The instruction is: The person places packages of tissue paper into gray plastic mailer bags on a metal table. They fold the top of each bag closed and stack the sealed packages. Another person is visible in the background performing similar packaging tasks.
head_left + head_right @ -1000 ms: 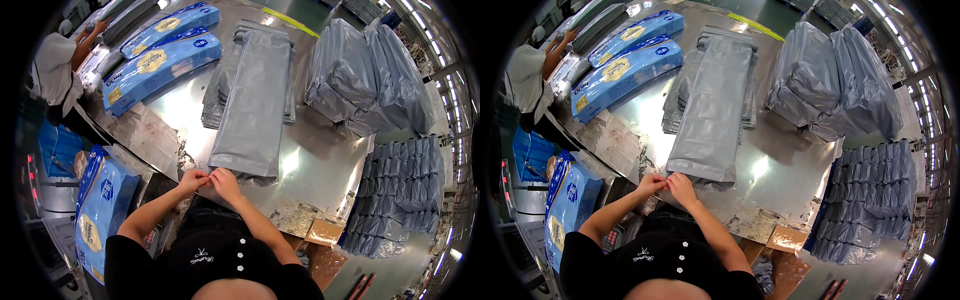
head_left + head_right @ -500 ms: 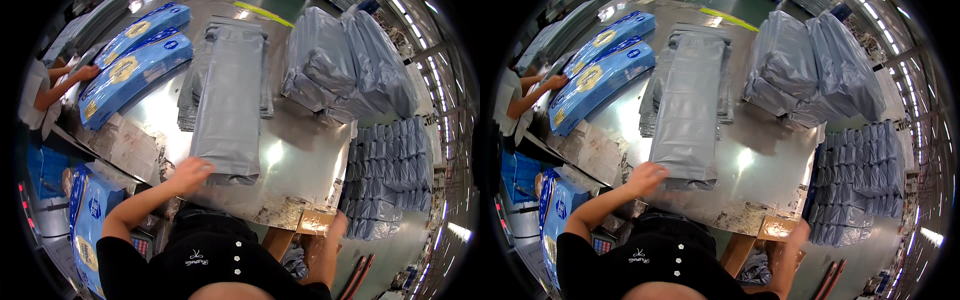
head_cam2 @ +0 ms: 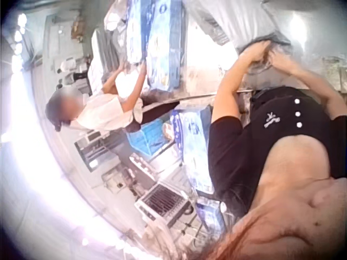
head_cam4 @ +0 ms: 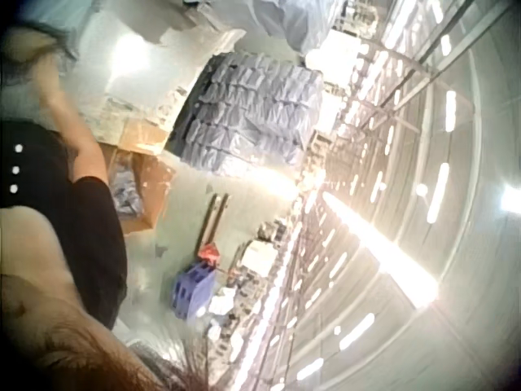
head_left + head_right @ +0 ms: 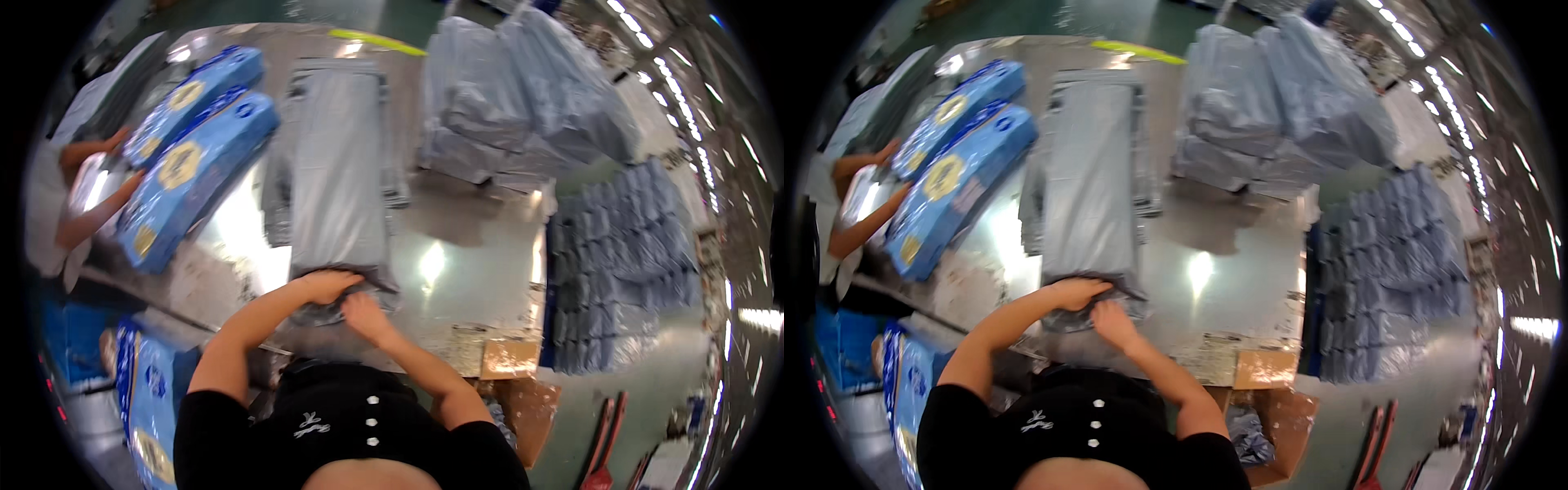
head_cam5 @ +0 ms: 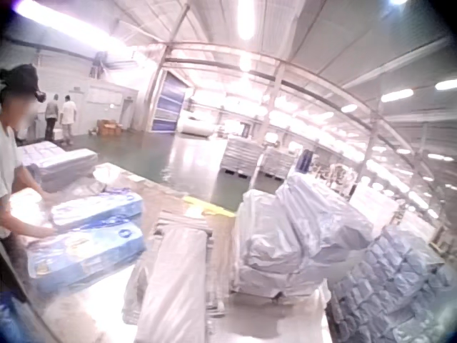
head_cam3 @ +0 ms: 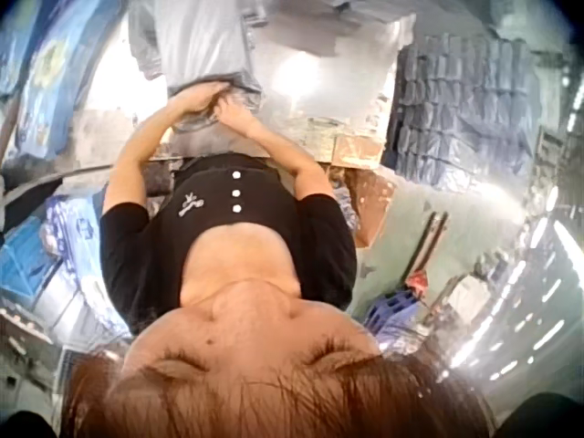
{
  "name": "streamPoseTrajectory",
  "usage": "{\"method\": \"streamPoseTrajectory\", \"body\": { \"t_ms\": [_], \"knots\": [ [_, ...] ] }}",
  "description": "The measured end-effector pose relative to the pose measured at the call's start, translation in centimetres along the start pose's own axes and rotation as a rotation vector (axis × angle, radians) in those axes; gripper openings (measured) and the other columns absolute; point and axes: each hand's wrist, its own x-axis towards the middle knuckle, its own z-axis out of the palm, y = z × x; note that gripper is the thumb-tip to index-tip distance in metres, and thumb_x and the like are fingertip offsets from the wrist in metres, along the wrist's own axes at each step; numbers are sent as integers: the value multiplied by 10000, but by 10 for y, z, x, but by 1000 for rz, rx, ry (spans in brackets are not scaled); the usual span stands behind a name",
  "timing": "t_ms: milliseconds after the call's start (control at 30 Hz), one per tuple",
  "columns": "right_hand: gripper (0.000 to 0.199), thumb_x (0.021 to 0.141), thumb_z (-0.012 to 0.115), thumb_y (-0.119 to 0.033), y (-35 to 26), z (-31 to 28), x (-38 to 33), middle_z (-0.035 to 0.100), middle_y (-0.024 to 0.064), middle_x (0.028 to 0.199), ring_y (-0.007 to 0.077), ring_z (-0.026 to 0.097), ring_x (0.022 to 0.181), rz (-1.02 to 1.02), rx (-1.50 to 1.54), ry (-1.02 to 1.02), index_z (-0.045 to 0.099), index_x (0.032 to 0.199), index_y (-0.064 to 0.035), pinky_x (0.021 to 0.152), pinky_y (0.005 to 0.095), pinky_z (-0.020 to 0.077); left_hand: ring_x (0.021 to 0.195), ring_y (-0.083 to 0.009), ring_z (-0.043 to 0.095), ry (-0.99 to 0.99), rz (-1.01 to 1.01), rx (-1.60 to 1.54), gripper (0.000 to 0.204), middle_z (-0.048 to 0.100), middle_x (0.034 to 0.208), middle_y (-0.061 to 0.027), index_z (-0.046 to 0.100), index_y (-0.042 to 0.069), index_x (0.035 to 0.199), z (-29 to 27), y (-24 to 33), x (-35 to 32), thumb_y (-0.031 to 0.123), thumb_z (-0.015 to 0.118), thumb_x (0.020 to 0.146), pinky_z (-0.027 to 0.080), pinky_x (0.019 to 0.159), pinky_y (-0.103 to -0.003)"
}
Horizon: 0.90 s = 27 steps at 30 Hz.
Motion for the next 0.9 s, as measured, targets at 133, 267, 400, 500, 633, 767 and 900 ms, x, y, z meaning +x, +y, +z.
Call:
{"method": "streamPoseTrajectory", "body": {
  "t_ms": [133, 267, 400, 500, 633, 767, 900],
  "knots": [
    [153, 739, 558, -153, 21, -29, 8, 557, 93, 810, 260, 557, 788, -118, 75, 57, 566, 860, -60, 710, 372, 447, 1159, -313, 534, 72, -16, -402, 450, 561, 1254, -187, 473, 36, 1312, -12, -3, -29, 270, 495, 928, 404, 989, -366],
    [300, 680, 650, -156, 38, -73, 36, 557, 103, 789, 266, 557, 783, -113, 199, 67, 570, 939, -27, 727, 368, 436, 1179, -324, 514, -40, -136, -530, 534, 551, 1266, -191, 492, 20, 1293, -37, -3, -71, 429, 460, 951, 390, 996, -370],
    [200, 715, 649, -123, 78, -73, 62, 579, 112, 729, 272, 592, 717, 54, 428, 151, 594, 891, -46, 659, 384, 473, 1062, -353, 570, -46, -143, -184, 466, 593, 1169, -182, 548, 30, 1192, -75, 15, -116, 369, 597, 876, 450, 891, -400],
    [155, 747, 672, -141, 100, -94, 84, 605, 111, 725, 252, 603, 667, 296, 716, -21, 613, 854, -46, 615, 358, 484, 903, -348, 617, 123, -247, -3, 314, 644, 987, -148, 593, 61, 1058, -50, -23, -139, 261, 649, 822, 485, 755, -413],
    [167, 756, 707, -156, 105, -117, 75, 645, 105, 784, 228, 622, 708, 548, 815, 381, 643, 870, -52, 664, 317, 501, 743, -324, 635, 494, -231, -105, 153, 660, 798, -107, 614, 85, 928, -29, -37, -140, 157, 639, 795, 489, 636, -398],
    [309, 736, 694, -152, 73, -111, 9, 630, 58, 996, 242, 577, 827, 30, 381, 225, 617, 1029, -93, 709, 356, 478, 737, -319, 636, 535, -224, -149, 133, 667, 812, -111, 639, 66, 899, -31, -32, -134, 115, 653, 776, 491, 634, -374],
    [499, 707, 676, -142, 77, -91, -24, 564, 49, 1158, 232, 545, 905, 8, 163, -129, 537, 1185, -113, 752, 353, 464, 728, -252, 646, 584, -177, -292, 165, 665, 808, -115, 662, 45, 920, -23, -45, -139, 51, 661, 755, 487, 639, -339]
  ]
}}
